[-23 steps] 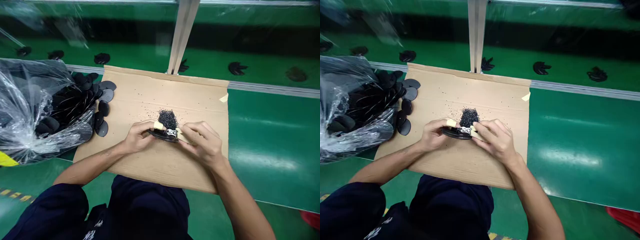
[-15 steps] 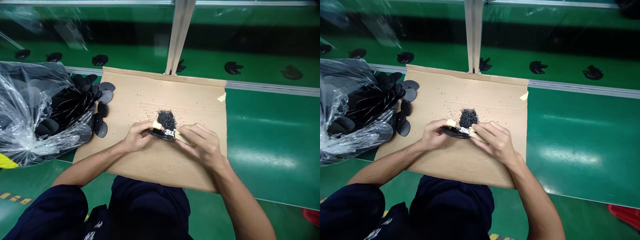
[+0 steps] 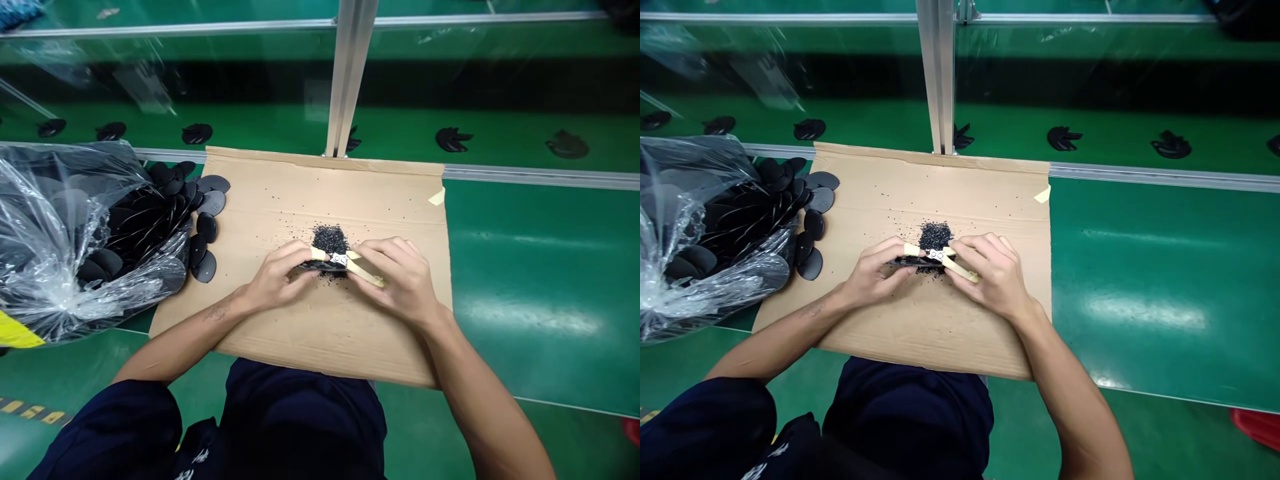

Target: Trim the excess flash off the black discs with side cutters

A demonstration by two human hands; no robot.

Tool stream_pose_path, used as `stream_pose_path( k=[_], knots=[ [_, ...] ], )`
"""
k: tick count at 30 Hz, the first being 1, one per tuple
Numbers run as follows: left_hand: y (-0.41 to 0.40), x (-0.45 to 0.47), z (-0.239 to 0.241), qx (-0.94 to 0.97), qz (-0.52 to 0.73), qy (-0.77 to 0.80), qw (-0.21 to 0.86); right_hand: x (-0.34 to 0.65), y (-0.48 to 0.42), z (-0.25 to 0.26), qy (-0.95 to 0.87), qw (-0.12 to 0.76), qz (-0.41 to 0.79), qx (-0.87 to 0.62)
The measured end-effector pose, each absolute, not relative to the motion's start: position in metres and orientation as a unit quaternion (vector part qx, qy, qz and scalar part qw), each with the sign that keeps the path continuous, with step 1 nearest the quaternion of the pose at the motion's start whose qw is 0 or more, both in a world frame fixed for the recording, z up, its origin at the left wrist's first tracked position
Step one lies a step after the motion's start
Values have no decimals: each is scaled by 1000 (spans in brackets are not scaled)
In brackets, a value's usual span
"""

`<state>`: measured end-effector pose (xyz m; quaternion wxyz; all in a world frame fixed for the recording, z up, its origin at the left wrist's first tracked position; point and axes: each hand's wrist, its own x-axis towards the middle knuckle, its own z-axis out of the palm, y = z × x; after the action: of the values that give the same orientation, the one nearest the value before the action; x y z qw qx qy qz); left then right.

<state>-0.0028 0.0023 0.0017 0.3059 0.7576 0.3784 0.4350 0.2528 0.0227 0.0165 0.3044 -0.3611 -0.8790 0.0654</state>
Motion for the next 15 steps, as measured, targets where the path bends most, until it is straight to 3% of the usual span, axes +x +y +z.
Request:
stream_pose_path(
  k=[5, 8, 12, 15],
  knots=[
    [5, 0, 4, 542, 512, 464, 479, 256, 30, 13, -841, 298, 43, -450],
    [17, -4, 0, 397, 573, 501, 512, 262, 38, 7, -827, 276, 18, -490],
    [69, -28, 0, 347, 624, 539, 446, 270, 48, -4, -818, 243, -6, -522],
    [131, -51, 14, 430, 598, 595, 322, 272, 50, -8, -816, 224, -7, -533]
  ],
)
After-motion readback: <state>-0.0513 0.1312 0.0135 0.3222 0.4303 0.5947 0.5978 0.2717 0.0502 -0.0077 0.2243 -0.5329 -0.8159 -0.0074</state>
